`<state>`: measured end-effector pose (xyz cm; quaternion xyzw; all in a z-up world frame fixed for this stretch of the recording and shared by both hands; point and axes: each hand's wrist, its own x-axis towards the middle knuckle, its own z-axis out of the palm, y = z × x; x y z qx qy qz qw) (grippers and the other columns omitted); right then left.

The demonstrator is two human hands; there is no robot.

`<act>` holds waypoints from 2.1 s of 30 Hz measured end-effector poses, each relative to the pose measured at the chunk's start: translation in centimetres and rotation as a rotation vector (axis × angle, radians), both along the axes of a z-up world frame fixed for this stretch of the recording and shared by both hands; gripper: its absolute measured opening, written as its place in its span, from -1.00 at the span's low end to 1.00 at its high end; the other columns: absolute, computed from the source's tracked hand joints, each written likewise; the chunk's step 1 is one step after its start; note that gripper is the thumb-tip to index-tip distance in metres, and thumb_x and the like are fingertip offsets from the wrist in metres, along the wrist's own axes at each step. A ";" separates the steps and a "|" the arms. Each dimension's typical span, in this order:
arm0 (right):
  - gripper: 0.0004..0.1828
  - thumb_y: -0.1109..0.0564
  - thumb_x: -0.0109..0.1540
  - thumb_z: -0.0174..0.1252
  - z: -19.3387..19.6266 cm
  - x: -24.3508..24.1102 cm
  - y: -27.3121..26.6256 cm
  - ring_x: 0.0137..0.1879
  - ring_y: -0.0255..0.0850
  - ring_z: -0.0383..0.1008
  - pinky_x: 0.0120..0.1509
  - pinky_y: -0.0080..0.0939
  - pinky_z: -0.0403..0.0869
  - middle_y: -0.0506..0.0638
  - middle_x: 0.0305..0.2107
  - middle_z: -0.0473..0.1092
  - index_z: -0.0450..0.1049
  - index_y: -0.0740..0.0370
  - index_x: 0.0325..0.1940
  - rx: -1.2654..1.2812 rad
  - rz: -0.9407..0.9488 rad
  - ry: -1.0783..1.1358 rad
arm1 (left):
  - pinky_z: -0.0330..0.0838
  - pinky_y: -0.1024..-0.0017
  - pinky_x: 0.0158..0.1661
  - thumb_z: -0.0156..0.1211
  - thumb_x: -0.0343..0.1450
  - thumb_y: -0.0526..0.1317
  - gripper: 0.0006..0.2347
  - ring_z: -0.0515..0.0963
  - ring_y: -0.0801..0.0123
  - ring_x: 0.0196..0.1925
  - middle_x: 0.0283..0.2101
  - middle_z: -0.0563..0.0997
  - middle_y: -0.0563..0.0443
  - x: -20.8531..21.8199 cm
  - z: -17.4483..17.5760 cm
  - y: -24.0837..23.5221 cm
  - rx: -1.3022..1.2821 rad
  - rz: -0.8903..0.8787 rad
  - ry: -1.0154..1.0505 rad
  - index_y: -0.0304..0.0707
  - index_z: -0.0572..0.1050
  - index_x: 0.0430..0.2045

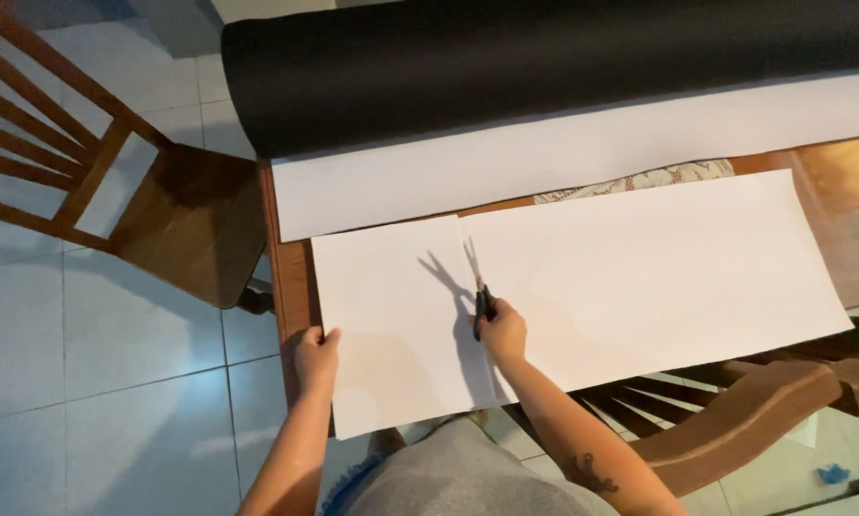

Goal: Cutting a large sheet of white material from a roll into smaller pieces using scissors on a table.

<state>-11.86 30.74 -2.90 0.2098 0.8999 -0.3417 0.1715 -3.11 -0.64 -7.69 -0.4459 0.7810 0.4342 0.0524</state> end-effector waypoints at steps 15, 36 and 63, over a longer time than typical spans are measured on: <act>-0.76 -0.08 0.05 0.42 -2.1 0.9 -1.5 -0.18 -0.06 0.59 -0.05 -0.12 0.46 -0.02 -0.46 0.56 0.61 -0.04 -0.27 -0.090 0.024 0.057 | 0.52 0.11 0.19 0.15 0.44 -0.23 -0.36 0.47 -0.12 0.30 0.47 0.16 -0.38 1.6 6.1 -0.3 0.215 -0.090 0.204 -0.16 0.07 0.47; -0.63 -0.10 0.06 0.44 -1.9 2.7 -2.1 -0.02 0.04 0.58 0.11 0.00 0.45 -0.05 -0.35 0.56 0.55 -0.03 -0.12 0.093 0.126 0.226 | -0.25 0.18 0.52 -0.48 0.45 0.47 -0.18 -0.03 0.18 0.58 0.54 0.09 -0.03 2.2 11.1 -3.0 0.705 0.131 0.258 -0.13 0.15 0.45; -0.61 -0.03 0.04 0.51 -1.7 3.1 -1.9 -0.17 -0.24 0.57 0.02 -0.26 0.43 -0.17 -0.37 0.55 0.58 -0.09 -0.10 -0.137 0.047 0.252 | -0.25 0.09 0.51 -0.64 0.45 0.47 -0.11 -0.20 0.00 0.59 0.57 -0.20 -0.24 12.8 10.6 -1.4 0.840 0.042 0.208 -0.29 -0.11 0.51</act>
